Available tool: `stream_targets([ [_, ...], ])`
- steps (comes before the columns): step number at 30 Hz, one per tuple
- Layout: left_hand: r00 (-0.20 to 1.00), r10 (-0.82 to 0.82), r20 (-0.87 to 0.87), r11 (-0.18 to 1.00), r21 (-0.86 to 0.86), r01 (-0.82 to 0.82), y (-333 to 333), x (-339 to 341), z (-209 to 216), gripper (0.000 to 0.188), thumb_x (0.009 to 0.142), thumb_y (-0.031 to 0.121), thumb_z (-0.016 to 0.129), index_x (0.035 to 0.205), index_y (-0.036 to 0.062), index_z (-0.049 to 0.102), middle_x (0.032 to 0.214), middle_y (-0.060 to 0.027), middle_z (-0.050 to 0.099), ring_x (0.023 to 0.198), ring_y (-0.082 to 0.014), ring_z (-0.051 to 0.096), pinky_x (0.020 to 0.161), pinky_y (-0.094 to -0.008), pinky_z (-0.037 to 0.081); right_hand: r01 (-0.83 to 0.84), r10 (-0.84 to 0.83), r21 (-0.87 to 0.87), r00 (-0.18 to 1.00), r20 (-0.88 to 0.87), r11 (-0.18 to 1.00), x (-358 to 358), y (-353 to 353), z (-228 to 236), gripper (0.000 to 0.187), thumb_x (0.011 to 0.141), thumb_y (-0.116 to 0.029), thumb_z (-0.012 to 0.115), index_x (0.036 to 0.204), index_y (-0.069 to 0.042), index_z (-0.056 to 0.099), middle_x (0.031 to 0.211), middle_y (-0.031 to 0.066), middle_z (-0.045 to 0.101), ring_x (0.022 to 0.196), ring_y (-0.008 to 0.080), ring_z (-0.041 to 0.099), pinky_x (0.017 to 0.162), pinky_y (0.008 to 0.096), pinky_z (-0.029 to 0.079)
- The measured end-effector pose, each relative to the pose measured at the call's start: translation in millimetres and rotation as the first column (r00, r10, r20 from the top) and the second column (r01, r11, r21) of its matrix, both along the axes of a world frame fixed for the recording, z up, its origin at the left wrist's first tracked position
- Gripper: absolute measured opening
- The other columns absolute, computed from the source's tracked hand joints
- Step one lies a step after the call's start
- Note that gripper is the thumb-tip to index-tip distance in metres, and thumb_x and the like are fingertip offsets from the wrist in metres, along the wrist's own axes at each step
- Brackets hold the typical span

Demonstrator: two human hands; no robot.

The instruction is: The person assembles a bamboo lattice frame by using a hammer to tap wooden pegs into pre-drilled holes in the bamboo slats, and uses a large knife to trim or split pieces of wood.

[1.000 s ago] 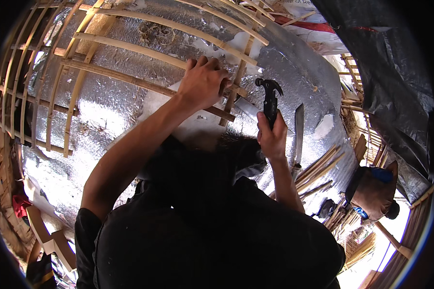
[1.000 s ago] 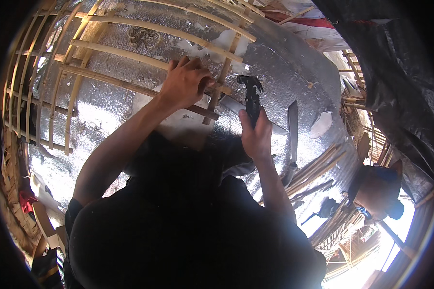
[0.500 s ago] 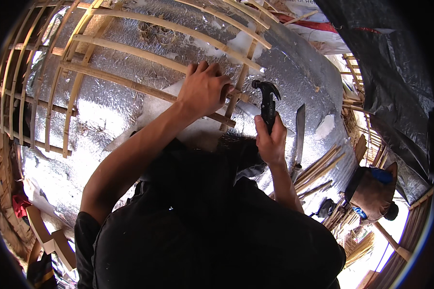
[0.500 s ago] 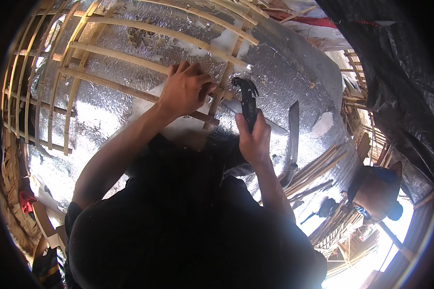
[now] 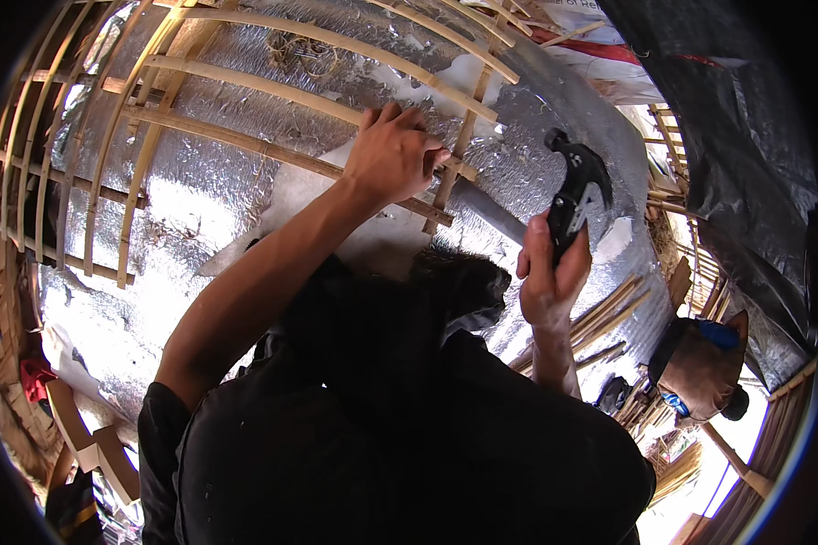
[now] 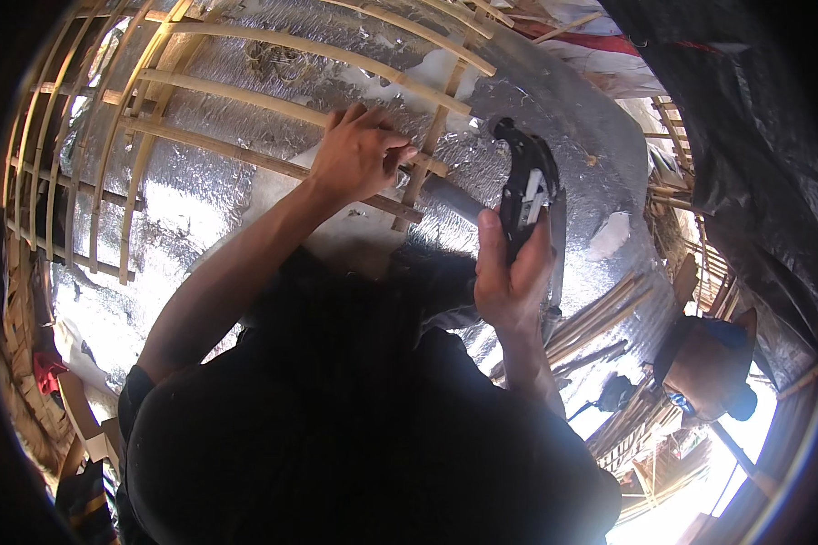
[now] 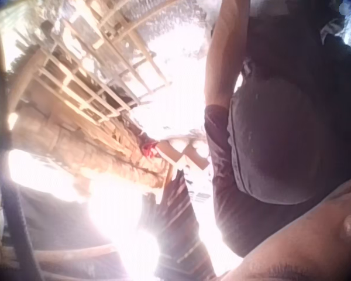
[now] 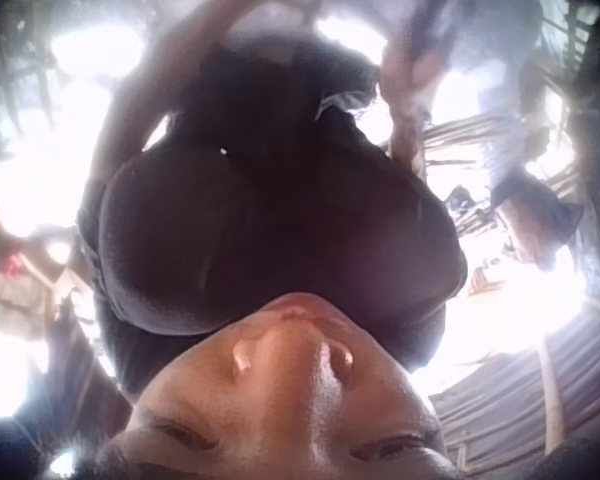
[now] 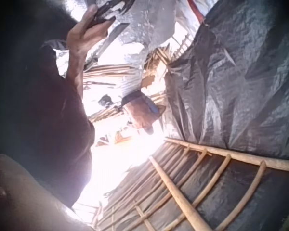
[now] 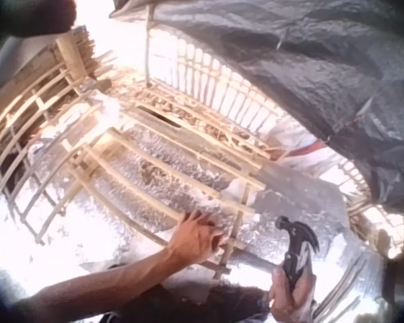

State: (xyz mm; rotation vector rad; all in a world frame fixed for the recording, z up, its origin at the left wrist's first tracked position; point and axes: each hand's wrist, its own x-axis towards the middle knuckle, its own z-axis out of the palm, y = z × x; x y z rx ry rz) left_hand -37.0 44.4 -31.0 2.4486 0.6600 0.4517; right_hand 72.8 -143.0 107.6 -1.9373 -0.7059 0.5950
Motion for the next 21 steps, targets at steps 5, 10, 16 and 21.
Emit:
stream_targets([
  [5,0.998,-0.014,0.054,1.0,0.012,0.014,-1,9,-5,0.006,0.084,0.023,0.077,0.089,0.0241,0.08,0.096,-0.0001,0.065,0.102,-0.0249,0.059,0.088,-0.0455,0.042,-0.178,0.359,-0.439,0.856,0.371,0.881,6,-20,-75,0.022,0.099,-0.014,0.064,0.099,0.006,0.056,0.074,0.0225,0.064,0.071,0.0413,0.066,0.063,0.0463,0.048],
  [10,0.999,0.009,0.043,1.0,0.017,-0.01,-2,-5,-9,0.006,0.083,0.022,0.078,0.088,0.0236,0.08,0.099,-0.0001,0.066,0.101,-0.0252,0.059,0.088,-0.047,0.041,-0.081,0.11,-0.226,0.987,0.121,0.971,0,-14,-27,0.016,0.1,-0.009,0.063,0.098,0.006,0.057,0.071,0.0138,0.064,0.054,0.0143,0.06,0.048,0.0332,0.043],
  [16,0.999,-0.019,0.032,1.0,-0.005,0.019,-3,2,-7,0.008,0.083,0.021,0.077,0.09,0.024,0.08,0.099,0.0006,0.067,0.101,-0.0251,0.059,0.088,-0.0473,0.042,-0.219,0.303,-0.425,0.943,0.139,0.878,4,-16,-67,0.026,0.101,-0.021,0.062,0.104,0.004,0.056,0.079,0.0249,0.064,0.069,0.0434,0.065,0.063,0.0464,0.049],
  [21,0.999,-0.02,0.025,0.999,0.026,0.019,-3,3,-7,0.009,0.084,0.022,0.077,0.092,0.0232,0.081,0.099,0.0016,0.066,0.101,-0.0247,0.059,0.087,-0.0477,0.042,0.062,-0.037,0.296,0.995,-0.087,0.953,-1,-11,-38,0.017,0.103,-0.011,0.058,0.099,0.005,0.056,0.066,0.0053,0.057,0.055,0.0066,0.054,0.047,0.0263,0.039],
])
